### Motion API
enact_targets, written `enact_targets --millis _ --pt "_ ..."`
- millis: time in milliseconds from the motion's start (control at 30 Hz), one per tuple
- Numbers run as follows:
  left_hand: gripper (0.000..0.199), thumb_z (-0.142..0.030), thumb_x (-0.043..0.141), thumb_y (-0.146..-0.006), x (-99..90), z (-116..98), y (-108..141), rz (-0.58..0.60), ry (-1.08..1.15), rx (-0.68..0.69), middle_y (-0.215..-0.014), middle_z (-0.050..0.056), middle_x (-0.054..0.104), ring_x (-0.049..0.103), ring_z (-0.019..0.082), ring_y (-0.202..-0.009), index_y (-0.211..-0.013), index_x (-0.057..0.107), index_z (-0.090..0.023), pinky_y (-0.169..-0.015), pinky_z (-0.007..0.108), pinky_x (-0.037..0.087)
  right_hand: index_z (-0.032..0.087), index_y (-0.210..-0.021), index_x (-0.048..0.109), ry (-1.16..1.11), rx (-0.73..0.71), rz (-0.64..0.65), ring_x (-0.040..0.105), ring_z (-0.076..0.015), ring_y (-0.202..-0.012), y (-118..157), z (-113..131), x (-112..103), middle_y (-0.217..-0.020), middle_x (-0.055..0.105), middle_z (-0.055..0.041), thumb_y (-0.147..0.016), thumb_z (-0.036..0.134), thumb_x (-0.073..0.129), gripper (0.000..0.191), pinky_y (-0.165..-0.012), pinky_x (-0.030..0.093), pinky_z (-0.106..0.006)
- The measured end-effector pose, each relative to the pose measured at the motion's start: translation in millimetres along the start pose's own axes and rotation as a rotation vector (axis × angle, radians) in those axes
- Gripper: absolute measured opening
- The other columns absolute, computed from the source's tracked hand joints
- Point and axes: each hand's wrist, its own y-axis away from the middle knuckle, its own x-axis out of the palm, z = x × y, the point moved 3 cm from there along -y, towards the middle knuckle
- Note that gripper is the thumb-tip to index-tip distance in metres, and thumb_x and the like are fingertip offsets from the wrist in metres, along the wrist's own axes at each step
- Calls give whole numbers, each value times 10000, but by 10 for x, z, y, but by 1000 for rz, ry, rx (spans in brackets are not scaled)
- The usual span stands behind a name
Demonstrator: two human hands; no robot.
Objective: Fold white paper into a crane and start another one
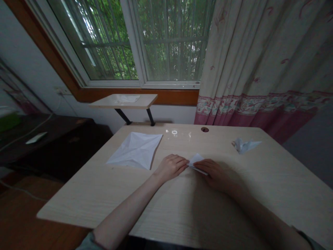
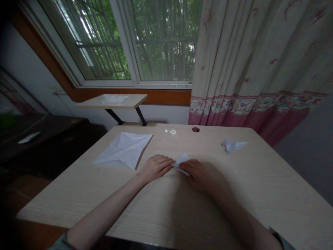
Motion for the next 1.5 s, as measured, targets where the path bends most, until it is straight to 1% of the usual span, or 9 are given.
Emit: enact_targets --millis 167,333,567,767,900,1000,1167,1367,1500 --pt "274 -371 463 -1036 -38 0 -11 -41 24 -83 -977 58 737 693 189 -877 -1094 653 -182 -804 320 537 262 -1326 596 2 -7 -83 606 -232 -1151 31 -16 -16 -1246 671 -75 -808 49 460 576 -1007 506 -459" --pt "260 -328 452 -1042 -62 -37 -4 -88 25 -52 -953 57 726 676 180 -842 -1039 667 -181 -776 304 522 276 -1279 615 5 -14 -135 602 -221 -1143 15 44 -100 -1224 648 -74 -775 7 423 603 -990 521 -433" --pt "292 -332 432 -1050 -120 -102 3 -195 135 -50 -935 69 726 669 177 -848 -1039 678 -174 -776 308 532 245 -1259 597 -37 7 -201 621 -215 -1119 4 111 -173 -1192 636 -88 -878 57 429 457 -950 553 -386" --pt "239 -323 500 -1026 -121 -94 -14 -234 402 -170 -929 69 734 684 168 -848 -1024 689 -177 -783 291 543 283 -1388 472 100 31 -417 646 -258 -1069 1 151 -263 -1165 673 -82 -960 213 522 436 -940 544 -443" --pt "232 -346 541 -1004 -125 -84 -20 -276 506 -266 -914 63 733 688 166 -833 -1020 706 -184 -757 275 547 272 -1500 324 247 3 -574 634 -293 -1095 -18 228 -363 -1210 666 -103 -946 200 560 606 -985 488 -492" --pt "227 -378 588 -972 -106 -51 -23 -310 543 -394 -908 54 743 693 174 -827 -996 720 -196 -763 284 554 274 -1524 279 338 13 -621 607 -306 -1169 -18 265 -374 -1289 639 -108 -944 168 547 647 -1061 400 -524" --pt "182 -345 638 -928 -36 -2 -28 -273 600 -555 -957 41 764 707 190 -851 -983 725 -196 -780 298 560 306 -1437 421 380 63 -517 553 -282 -1265 -42 272 -303 -1330 631 -76 -958 145 484 509 -1137 246 -522" --pt "149 -298 625 -927 53 39 -14 -167 530 -547 -947 32 762 697 184 -832 -975 725 -197 -769 296 551 266 -1283 537 351 20 -360 562 -242 -1238 -87 227 -187 -1292 658 -76 -976 132 447 347 -1139 217 -512" --pt "151 -284 602 -937 75 60 6 -133 455 -513 -954 39 744 687 189 -866 -981 716 -195 -809 311 546 259 -1266 570 296 9 -231 557 -233 -1240 -87 181 -106 -1309 654 -66 -977 129 429 346 -1150 204 -511"
